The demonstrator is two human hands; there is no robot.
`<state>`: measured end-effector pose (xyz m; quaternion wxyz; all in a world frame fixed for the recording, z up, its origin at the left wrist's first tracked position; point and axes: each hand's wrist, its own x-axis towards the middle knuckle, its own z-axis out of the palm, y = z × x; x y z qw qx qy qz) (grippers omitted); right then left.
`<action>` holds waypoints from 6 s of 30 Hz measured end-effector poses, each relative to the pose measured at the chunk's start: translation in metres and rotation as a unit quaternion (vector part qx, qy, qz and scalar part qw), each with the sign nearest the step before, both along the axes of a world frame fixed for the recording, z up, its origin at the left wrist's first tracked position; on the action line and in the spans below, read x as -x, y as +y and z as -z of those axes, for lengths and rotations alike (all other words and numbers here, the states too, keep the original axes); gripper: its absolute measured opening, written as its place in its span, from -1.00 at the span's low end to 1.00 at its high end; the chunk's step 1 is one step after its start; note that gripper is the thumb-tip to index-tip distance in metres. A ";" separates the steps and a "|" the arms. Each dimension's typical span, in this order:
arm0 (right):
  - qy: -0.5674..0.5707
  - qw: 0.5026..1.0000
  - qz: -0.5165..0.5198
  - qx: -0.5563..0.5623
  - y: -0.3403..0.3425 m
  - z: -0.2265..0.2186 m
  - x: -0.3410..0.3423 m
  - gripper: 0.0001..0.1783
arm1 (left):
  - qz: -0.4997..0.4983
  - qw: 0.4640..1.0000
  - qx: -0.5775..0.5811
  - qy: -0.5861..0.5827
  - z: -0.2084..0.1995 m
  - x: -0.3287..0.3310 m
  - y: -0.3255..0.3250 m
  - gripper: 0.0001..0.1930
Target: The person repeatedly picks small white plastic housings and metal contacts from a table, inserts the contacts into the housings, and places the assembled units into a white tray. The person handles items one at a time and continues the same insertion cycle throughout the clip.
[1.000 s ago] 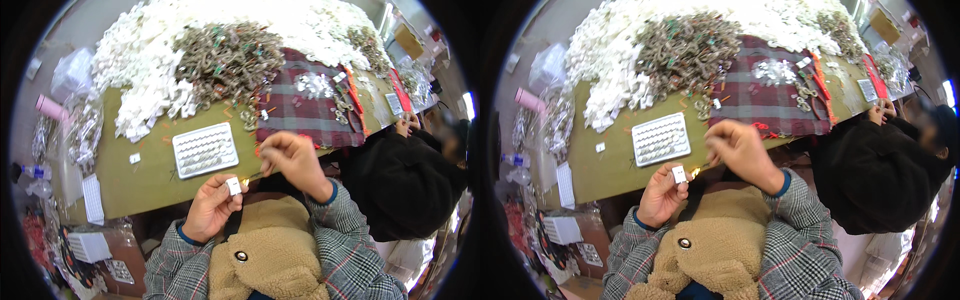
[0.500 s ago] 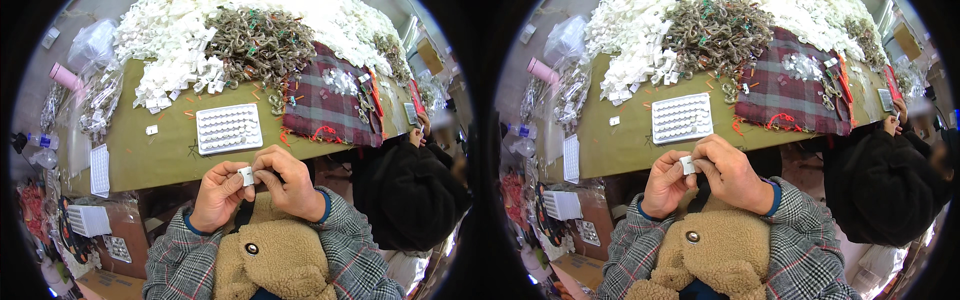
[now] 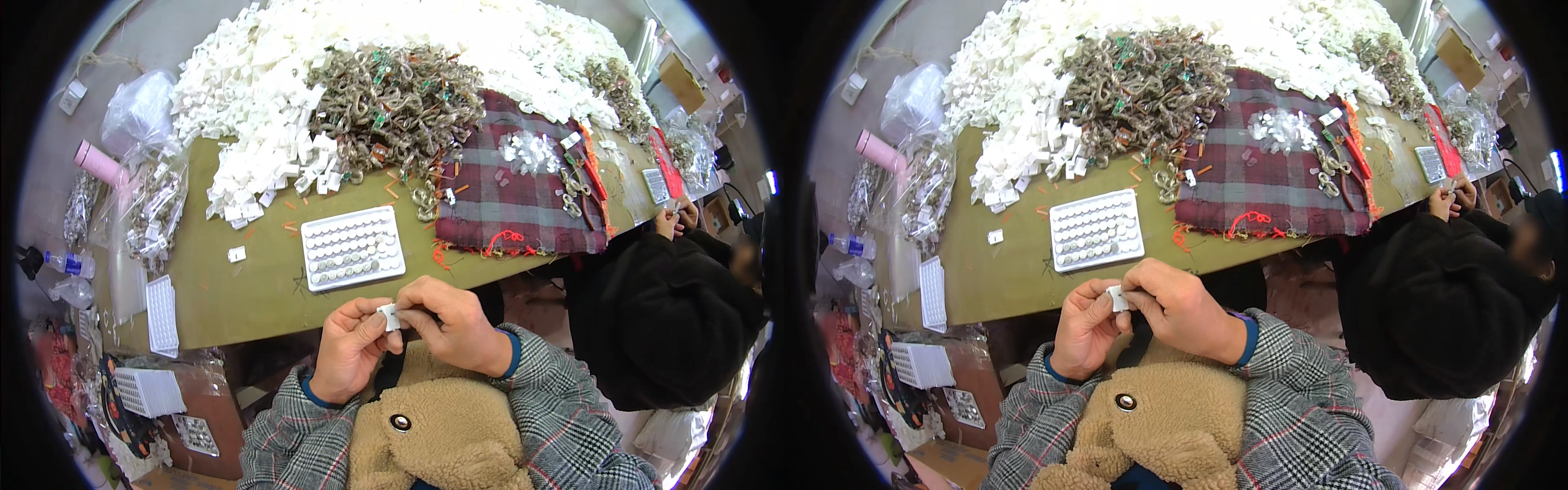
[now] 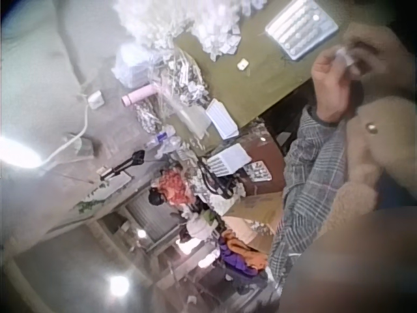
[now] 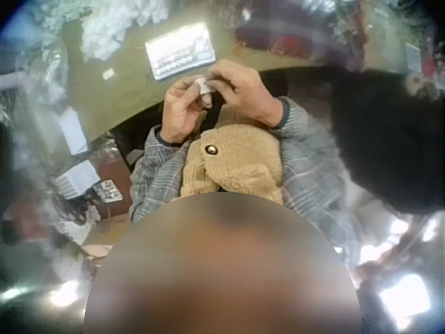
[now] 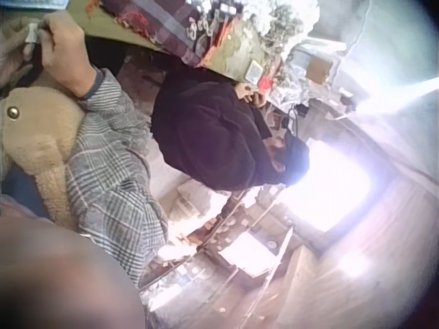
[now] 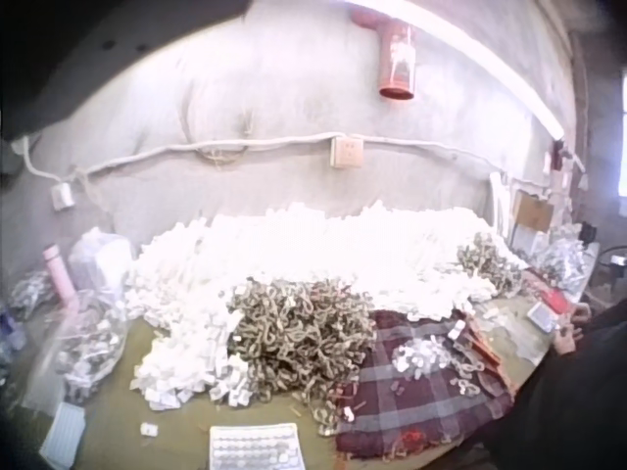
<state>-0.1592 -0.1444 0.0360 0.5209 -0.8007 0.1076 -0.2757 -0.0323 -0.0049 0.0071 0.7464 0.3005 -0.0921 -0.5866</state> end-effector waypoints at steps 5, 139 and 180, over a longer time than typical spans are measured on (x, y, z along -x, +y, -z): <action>-0.035 0.997 -0.024 0.062 -0.005 0.004 -0.007 -0.82 | 0.001 0.999 -0.020 -0.027 0.005 -0.001 -0.001 -0.78; -0.034 0.975 -0.051 0.214 0.012 -0.011 -0.022 -0.73 | -0.088 0.994 -0.011 -0.070 -0.009 -0.021 0.012 -0.82; -0.032 0.998 0.013 0.048 0.018 -0.008 -0.021 -0.85 | -0.047 0.999 0.020 0.005 -0.002 -0.017 0.018 -0.76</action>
